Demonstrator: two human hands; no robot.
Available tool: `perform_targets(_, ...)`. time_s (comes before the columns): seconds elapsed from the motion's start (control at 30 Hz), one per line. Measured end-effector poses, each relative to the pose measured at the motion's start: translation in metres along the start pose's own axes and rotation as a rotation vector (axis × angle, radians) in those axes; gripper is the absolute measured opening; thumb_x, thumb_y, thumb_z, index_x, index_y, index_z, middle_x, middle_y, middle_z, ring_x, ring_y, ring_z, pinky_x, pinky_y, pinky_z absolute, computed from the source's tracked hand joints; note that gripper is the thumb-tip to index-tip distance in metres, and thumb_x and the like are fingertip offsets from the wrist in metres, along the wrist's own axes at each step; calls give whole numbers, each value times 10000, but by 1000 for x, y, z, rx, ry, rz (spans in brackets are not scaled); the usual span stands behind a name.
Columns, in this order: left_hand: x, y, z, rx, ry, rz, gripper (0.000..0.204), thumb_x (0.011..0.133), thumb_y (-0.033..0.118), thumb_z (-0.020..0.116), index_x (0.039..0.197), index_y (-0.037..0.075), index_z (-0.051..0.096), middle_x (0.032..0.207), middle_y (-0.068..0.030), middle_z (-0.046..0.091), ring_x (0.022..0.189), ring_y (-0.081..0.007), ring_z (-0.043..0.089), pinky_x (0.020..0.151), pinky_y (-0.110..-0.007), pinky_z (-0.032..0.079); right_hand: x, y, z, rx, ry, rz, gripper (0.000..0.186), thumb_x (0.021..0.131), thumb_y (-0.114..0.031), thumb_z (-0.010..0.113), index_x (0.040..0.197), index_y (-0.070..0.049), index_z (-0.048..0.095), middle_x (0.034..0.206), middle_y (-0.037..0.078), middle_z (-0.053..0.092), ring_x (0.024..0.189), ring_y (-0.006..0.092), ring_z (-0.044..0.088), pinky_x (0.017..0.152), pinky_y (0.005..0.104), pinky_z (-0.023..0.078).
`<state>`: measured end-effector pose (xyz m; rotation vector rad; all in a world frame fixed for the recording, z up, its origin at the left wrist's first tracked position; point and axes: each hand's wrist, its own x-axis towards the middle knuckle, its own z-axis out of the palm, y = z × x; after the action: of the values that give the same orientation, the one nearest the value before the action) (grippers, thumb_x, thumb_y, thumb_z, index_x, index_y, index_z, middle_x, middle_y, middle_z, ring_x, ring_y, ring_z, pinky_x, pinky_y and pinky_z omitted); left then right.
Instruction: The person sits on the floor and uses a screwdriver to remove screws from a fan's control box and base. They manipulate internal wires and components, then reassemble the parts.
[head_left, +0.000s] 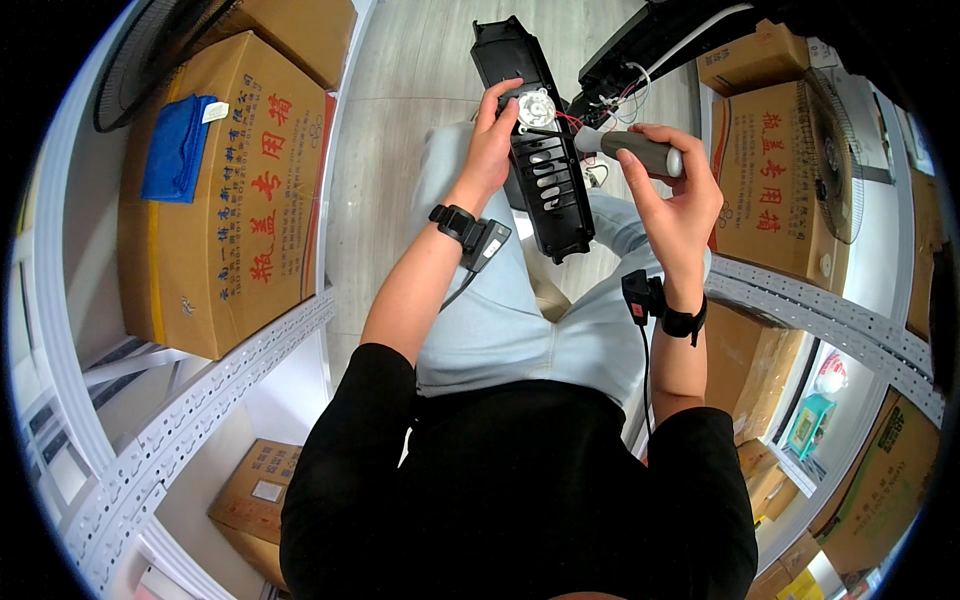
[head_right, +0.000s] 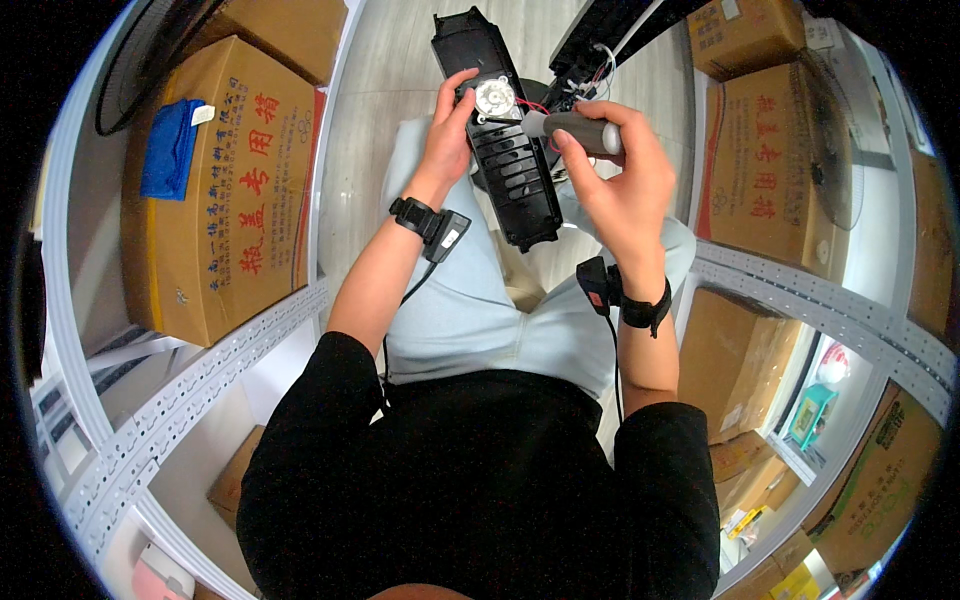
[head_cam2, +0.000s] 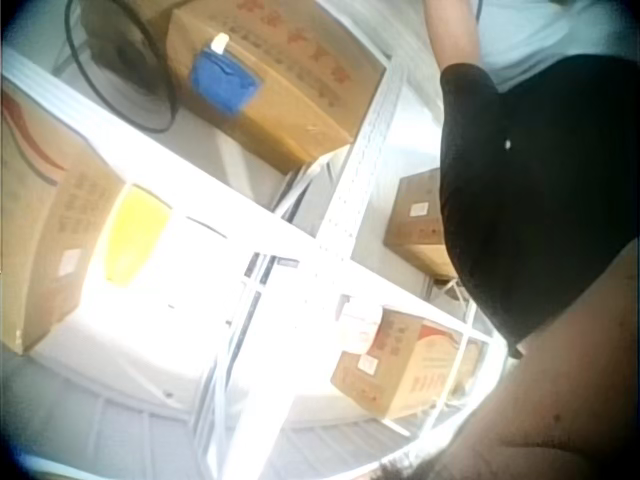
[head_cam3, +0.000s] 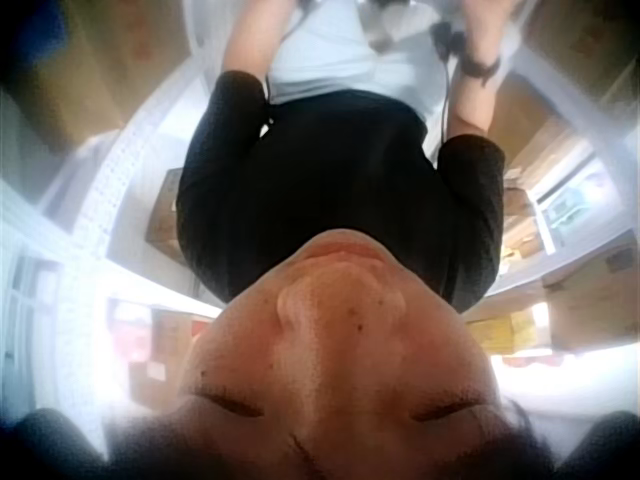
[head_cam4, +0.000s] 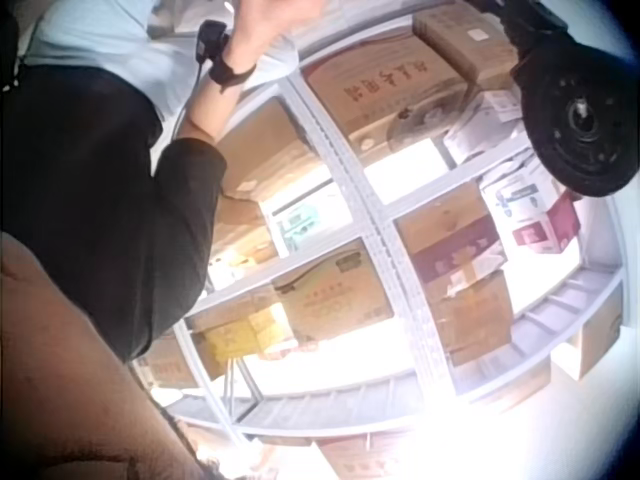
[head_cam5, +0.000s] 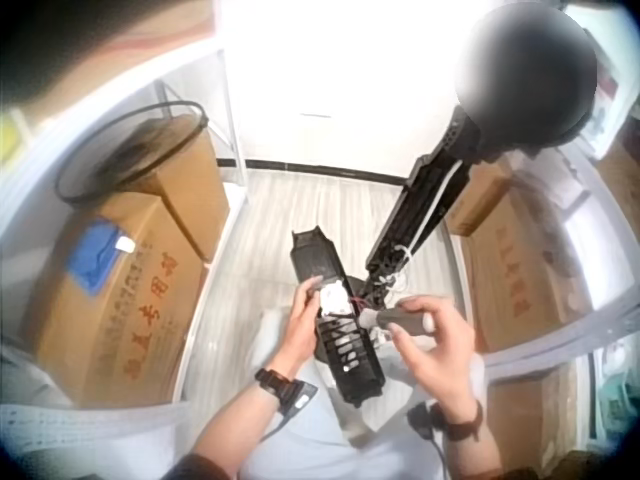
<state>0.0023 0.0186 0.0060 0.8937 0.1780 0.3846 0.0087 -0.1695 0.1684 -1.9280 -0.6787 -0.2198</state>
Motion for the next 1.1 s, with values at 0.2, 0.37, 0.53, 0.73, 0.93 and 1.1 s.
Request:
perform_targets(0.2, 1, -1, 1, 4, -21, -38, 300, 1048, 143, 471, 1346, 136, 504, 1229, -42, 553, 1078, -116, 554, 946, -276, 458, 13, -9, 6, -126, -88, -187, 316, 801, -64, 786, 1093, -71, 665, 1036, 80, 684, 814, 183, 695, 693, 290, 580)
perform_targets(0.37, -1, 0, -1, -32, -64, -83, 316, 1050, 196, 488, 1364, 158, 480, 1246, -49, 552, 1101, -138, 553, 954, -303, 473, 23, -27, 14, -390, -174, -251, 332, 819, -90, 769, 1128, -124, 655, 1053, 70, 650, 804, 245, 694, 691, 327, 595)
perform_targets(0.53, 0, -2, -3, 14, -36, -79, 320, 1046, 198, 493, 1365, 170, 478, 1247, -51, 552, 1103, -147, 550, 959, -311, 469, 34, -32, 14, -386, -212, -178, 374, 841, -102, 734, 1192, -146, 612, 1058, 84, 630, 802, 249, 688, 650, 334, 571)
perform_targets(0.73, 0, -3, -3, -7, -36, -76, 309, 1045, 146, 464, 1353, 158, 487, 1248, -54, 548, 1101, -144, 547, 955, -300, 460, 40, -34, 15, -333, -223, -246, 372, 853, -137, 720, 1204, -158, 600, 1002, 106, 624, 804, 258, 685, 636, 344, 557)
perform_targets(0.93, -1, -1, -1, -52, -41, -89, 315, 1046, 143, 459, 1360, 161, 474, 1234, -57, 556, 1099, -146, 551, 951, -306, 465, 40, -34, 19, -473, -222, -220, 404, 846, -195, 744, 1222, -171, 598, 936, 89, 630, 748, 254, 683, 621, 355, 552)
perform_targets(1.1, 0, -4, -4, -21, -26, -82, 315, 1050, 140, 451, 1363, 169, 471, 1237, -58, 552, 1100, -146, 549, 944, -304, 470, 44, -32, 18, -304, -305, -219, 393, 849, -208, 748, 1209, -160, 597, 899, 76, 637, 711, 269, 681, 628, 352, 555)
